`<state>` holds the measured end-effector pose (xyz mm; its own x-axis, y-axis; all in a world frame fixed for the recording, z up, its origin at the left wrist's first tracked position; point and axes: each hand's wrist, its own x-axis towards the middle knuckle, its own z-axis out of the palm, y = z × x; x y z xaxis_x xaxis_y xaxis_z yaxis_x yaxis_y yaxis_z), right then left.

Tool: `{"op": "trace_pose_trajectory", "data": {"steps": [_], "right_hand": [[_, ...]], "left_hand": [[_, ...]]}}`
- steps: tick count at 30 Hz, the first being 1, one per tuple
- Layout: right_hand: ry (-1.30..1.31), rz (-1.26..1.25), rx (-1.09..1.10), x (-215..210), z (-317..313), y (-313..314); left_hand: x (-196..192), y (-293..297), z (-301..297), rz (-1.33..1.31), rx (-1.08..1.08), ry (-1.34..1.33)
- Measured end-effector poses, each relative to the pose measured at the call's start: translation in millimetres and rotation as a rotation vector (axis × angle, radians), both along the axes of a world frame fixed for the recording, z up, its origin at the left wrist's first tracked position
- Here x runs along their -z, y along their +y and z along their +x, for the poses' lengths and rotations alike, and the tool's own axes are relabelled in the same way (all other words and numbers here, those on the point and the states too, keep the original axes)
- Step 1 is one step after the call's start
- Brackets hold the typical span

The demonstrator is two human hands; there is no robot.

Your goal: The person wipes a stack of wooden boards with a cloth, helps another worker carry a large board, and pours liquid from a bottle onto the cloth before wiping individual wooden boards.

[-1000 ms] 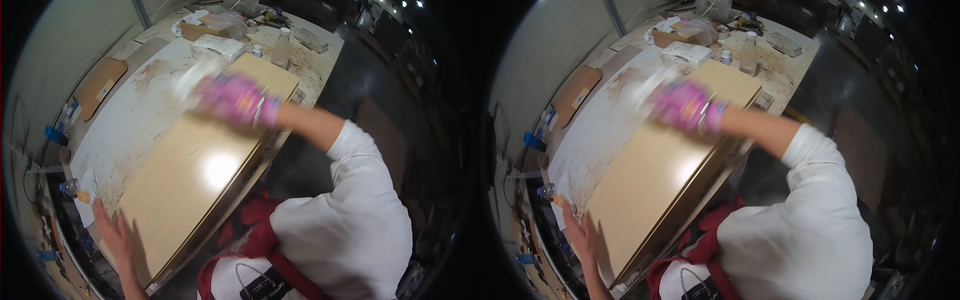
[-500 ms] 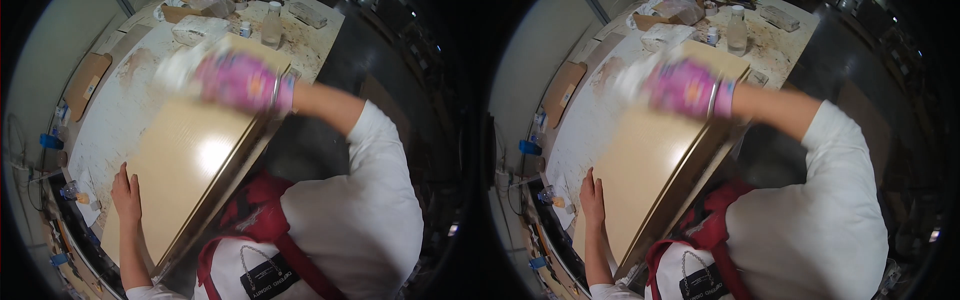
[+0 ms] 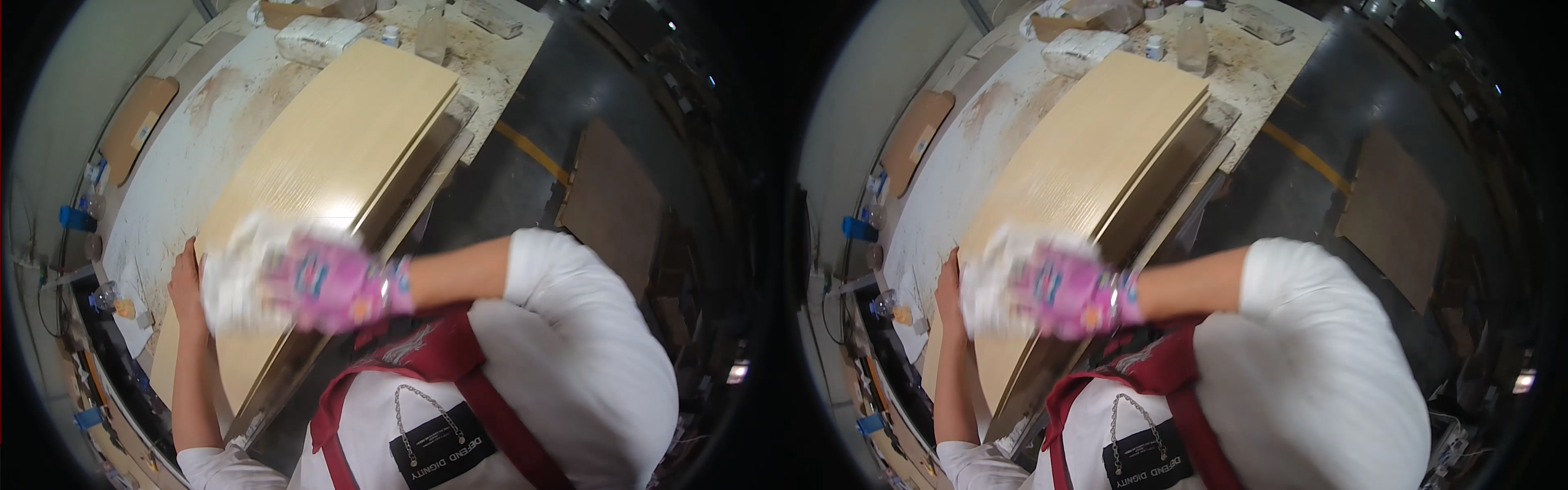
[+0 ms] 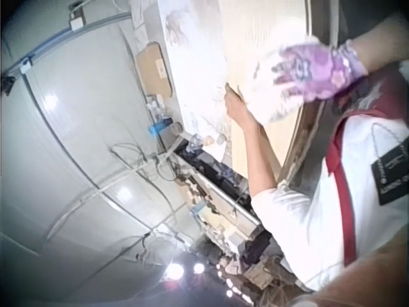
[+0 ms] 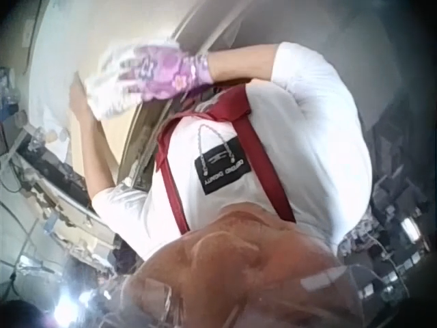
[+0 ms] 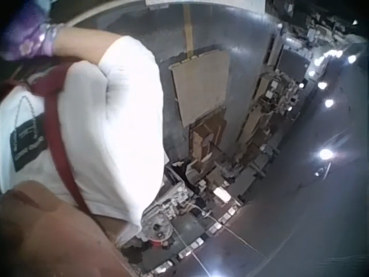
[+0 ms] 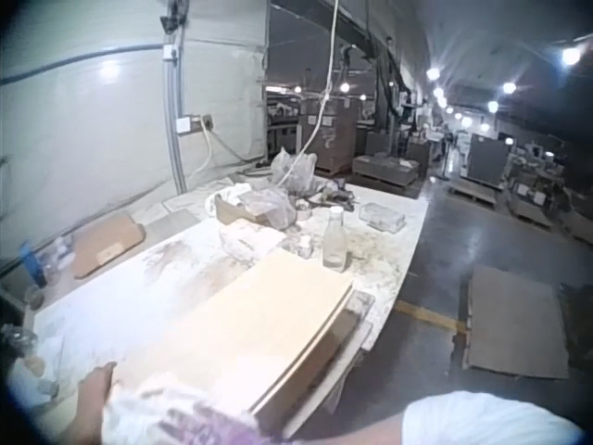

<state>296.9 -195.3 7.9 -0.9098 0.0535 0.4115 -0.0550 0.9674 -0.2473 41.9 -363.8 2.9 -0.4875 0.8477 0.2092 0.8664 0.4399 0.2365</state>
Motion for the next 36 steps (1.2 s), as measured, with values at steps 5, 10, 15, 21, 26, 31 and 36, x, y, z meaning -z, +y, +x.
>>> {"op": "trace_pose_trajectory", "data": {"steps": [5,10,15,21,26,31,36], "right_hand": [[0.231,0.243,0.154,13.6,16.2,91.3],[-0.106,0.209,0.716,-17.8,58.0,174.3],[0.095,-0.076,-0.027,6.6,-47.3,-52.1],[0.092,0.064,-0.483,-46.6,-27.0,-1.7],[0.027,0.121,0.125,-25.7,-35.7,141.3],[-0.280,0.291,0.120,-5.4,-52.1,131.4],[-0.252,0.295,0.164,-5.0,-43.7,139.6]], "left_hand": [[-9.7,1.4,9.5,-0.004,0.006,-0.076],[-13.2,12.3,15.2,-0.032,0.000,-0.041],[17.5,-4.4,-19.7,0.078,-0.026,-0.350],[-37.0,-41.7,-17.7,0.574,-0.228,-0.563],[-33.4,-10.2,151.3,0.170,-0.049,0.056],[-12.1,-14.9,151.0,0.105,-0.084,0.026],[-6.8,-178.3,89.8,-0.241,-0.485,0.294]]}}
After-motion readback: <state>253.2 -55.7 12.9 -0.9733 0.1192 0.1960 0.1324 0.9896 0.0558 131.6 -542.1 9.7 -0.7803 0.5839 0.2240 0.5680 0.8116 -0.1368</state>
